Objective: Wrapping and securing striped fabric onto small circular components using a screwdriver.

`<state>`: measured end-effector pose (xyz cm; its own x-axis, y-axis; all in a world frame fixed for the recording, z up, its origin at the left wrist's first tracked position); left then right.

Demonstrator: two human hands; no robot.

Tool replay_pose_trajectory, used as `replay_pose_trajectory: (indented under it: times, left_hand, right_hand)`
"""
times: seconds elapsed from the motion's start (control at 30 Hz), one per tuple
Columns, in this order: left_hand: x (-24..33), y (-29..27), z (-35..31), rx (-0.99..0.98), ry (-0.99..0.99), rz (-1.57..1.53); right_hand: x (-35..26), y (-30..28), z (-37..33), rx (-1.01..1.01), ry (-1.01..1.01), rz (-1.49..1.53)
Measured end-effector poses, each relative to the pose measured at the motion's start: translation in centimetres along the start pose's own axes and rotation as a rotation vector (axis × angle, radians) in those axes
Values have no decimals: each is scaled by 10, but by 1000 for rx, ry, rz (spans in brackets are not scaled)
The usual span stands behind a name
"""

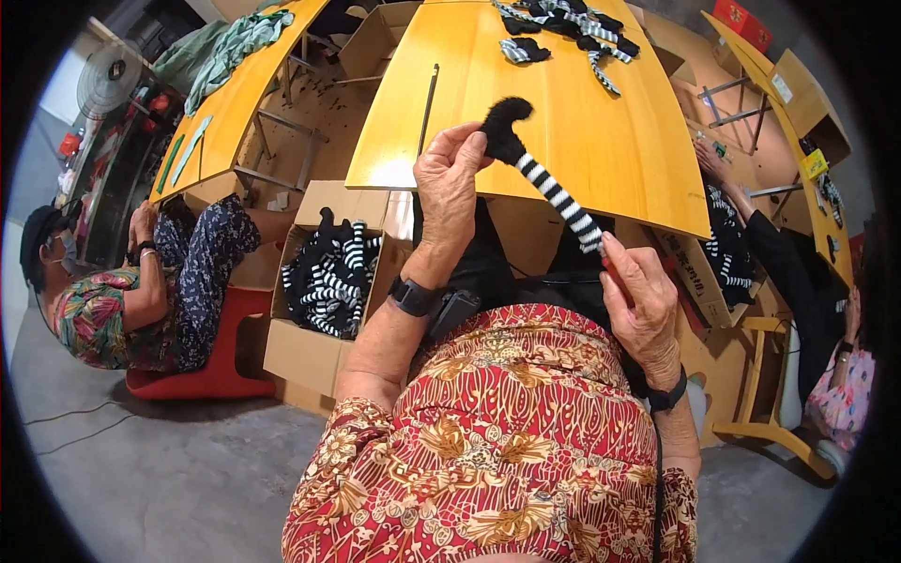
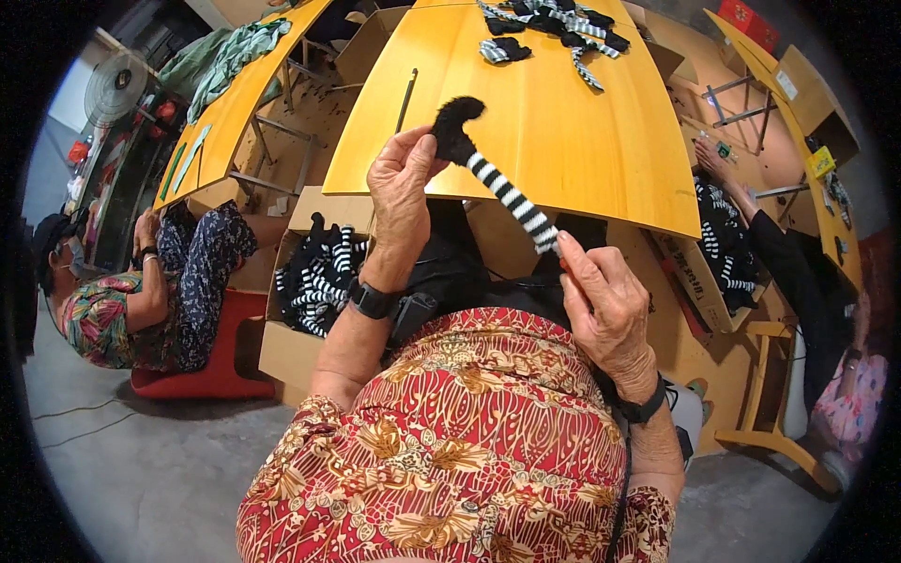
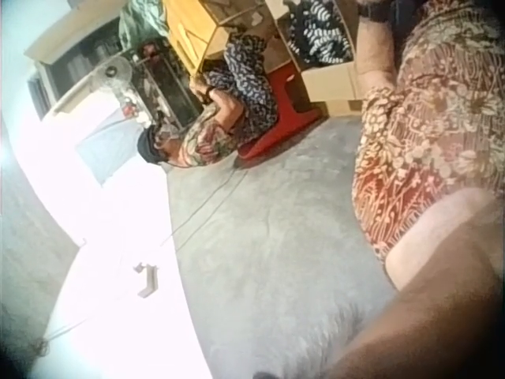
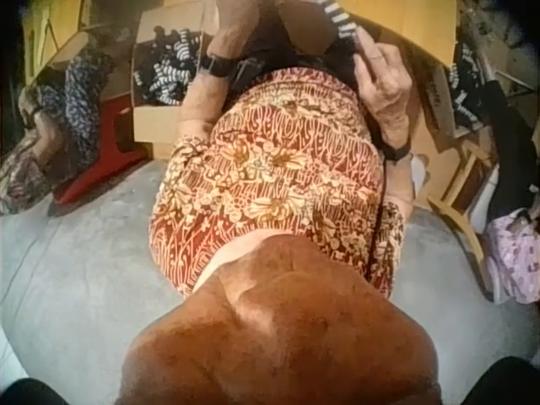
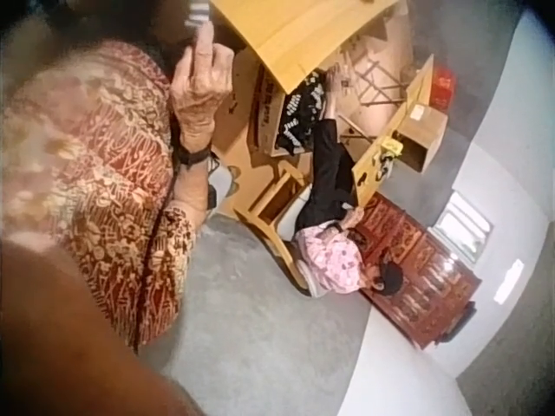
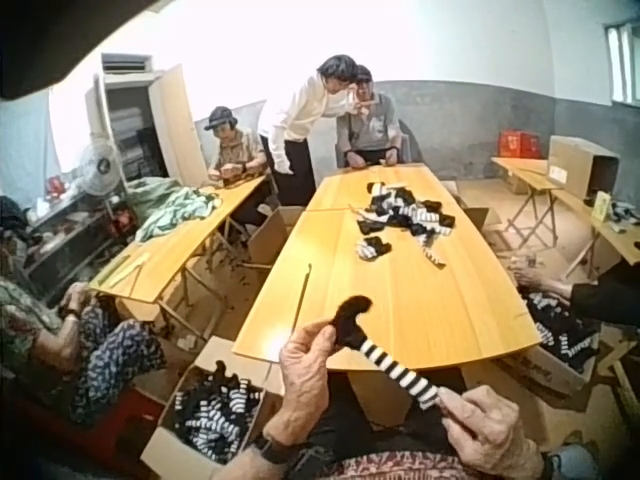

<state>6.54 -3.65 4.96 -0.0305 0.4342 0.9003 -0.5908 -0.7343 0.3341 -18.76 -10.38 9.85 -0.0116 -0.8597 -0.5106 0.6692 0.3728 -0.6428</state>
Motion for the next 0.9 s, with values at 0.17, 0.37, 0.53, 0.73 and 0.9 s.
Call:
replay_pose_trajectory:
  times: [0.17, 0.37, 0.53, 0.73, 0.9]
  left_hand:
    - [-18, 6, -5, -74, -114, -84]
    - [-10, 14, -6, -265, -437, -25]
    - [-2, -4, 11, -284, -211, 65]
    - [-28, 12, -5, -56, -325, -303]
    - [-35, 27, -15, -88, -274, -286]
  right_hand:
    - [6, 7, 6, 4, 72, 8]
    - [9, 3, 7, 7, 5, -42]
    - [-2, 4, 9, -56, -76, -68]
    - [-4, 19, 9, -53, 80, 14]
    - [-1, 27, 21, -19, 74, 42]
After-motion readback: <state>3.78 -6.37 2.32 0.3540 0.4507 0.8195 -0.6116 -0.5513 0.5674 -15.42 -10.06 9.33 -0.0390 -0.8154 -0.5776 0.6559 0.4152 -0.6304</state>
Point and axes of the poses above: each hand's wrist, its own z-axis towards the middle knuckle, its own y-axis out of the palm, x = y × z, the point moved 6 cm from there along z, towards the middle knuckle, and after that the axes turned 6 degrees about z, right-handed, at the moved point
